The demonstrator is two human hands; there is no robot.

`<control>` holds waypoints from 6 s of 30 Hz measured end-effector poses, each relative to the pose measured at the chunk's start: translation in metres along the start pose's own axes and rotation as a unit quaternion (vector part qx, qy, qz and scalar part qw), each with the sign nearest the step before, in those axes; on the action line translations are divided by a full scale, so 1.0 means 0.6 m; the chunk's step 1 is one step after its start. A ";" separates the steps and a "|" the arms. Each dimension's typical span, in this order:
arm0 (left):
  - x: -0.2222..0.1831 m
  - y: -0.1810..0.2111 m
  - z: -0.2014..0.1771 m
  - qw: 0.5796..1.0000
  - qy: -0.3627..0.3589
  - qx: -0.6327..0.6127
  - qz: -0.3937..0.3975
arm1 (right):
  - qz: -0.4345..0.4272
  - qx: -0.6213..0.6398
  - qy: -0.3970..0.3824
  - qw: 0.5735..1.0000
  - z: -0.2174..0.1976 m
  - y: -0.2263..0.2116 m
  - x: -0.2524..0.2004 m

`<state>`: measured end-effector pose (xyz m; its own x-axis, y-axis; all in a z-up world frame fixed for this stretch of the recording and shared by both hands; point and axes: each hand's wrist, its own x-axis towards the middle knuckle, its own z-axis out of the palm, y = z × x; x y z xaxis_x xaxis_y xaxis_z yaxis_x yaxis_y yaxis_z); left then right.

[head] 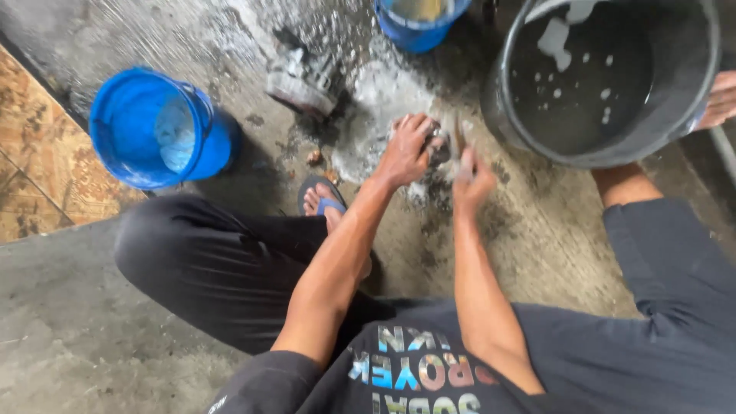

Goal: Washing and scrubbing disassembled alternator housing parts using a brush and soapy water.

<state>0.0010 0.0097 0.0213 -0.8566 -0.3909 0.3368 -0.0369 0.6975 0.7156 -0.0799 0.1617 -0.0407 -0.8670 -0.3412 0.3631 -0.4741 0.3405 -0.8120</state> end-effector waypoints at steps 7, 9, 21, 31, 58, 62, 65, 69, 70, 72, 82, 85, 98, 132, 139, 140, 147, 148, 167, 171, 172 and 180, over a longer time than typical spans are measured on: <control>-0.021 -0.022 0.041 0.999 -0.038 0.026 -0.007 | -0.077 0.031 -0.016 0.996 -0.015 -0.047 0.020; 0.013 0.014 -0.008 1.000 0.007 0.009 -0.027 | -0.027 0.003 -0.002 1.000 0.000 0.001 -0.002; -0.008 -0.023 0.021 0.997 0.042 -0.011 -0.063 | 0.053 0.031 0.003 0.998 0.009 0.009 -0.018; 0.003 -0.020 0.015 0.991 0.009 -0.011 -0.135 | 0.085 0.059 -0.006 0.995 0.027 -0.024 0.009; -0.012 -0.030 0.013 0.989 -0.056 0.125 -0.050 | 0.067 0.100 -0.027 0.992 -0.026 -0.040 0.062; -0.010 -0.021 -0.001 0.989 -0.070 0.105 -0.071 | 0.143 0.045 -0.048 0.988 -0.003 0.127 -0.003; -0.018 -0.032 0.004 0.988 -0.083 0.113 -0.064 | 0.110 0.054 -0.064 0.990 0.006 0.063 0.030; -0.012 0.006 -0.021 0.987 -0.106 0.108 -0.047 | 0.074 0.113 -0.039 0.990 -0.011 0.086 0.032; -0.004 0.010 -0.026 0.988 -0.101 0.113 -0.041 | 0.068 0.117 -0.036 0.990 -0.017 0.066 0.035; -0.006 0.017 -0.032 0.987 -0.110 0.107 -0.052 | 0.099 0.080 -0.039 0.991 -0.031 0.031 0.021; 0.004 0.009 -0.029 0.988 -0.096 0.117 -0.025 | 0.135 0.081 -0.041 0.987 -0.017 0.008 0.045; -0.013 0.014 -0.016 0.987 -0.106 0.121 -0.016 | 0.095 0.021 -0.054 0.994 -0.031 0.049 0.026; 0.004 0.031 -0.033 0.991 -0.086 0.095 -0.027 | 0.130 0.092 -0.017 0.987 -0.014 0.034 0.035; 0.010 0.037 -0.036 0.991 -0.102 0.077 -0.027 | 0.098 0.084 -0.001 0.992 -0.019 0.039 -0.003; 0.018 0.040 -0.038 0.991 -0.094 0.090 -0.026 | 0.090 0.174 0.029 0.980 -0.006 0.021 0.020; 0.013 0.040 -0.036 0.993 -0.083 0.071 -0.034 | 0.127 0.146 0.023 0.981 0.003 0.071 -0.004; 0.016 0.058 -0.055 0.999 -0.030 0.027 -0.027 | 0.027 0.114 0.025 0.993 0.001 0.056 0.026; 0.019 0.049 -0.051 0.999 -0.029 0.029 -0.024 | 0.025 0.117 0.027 0.993 0.001 0.059 0.016; -0.033 -0.037 0.004 0.944 0.090 -0.233 -0.214 | 0.464 0.083 -0.070 0.879 0.014 -0.043 0.008; -0.032 -0.040 0.007 0.942 0.084 -0.213 -0.246 | 0.440 0.030 -0.072 0.894 0.037 -0.020 -0.001; -0.028 -0.027 0.002 0.942 0.084 -0.213 -0.247 | 0.441 0.029 -0.073 0.894 0.033 -0.032 0.001; -0.021 -0.037 0.046 0.947 0.169 -0.143 -0.232 | 0.414 0.056 -0.098 0.903 0.026 -0.040 -0.001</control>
<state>-0.0018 0.0156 -0.0158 -0.5664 -0.8194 0.0881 -0.1866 0.2316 0.9547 -0.0657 0.1401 -0.0284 -0.8676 -0.1631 -0.4697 0.3532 0.4627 -0.8131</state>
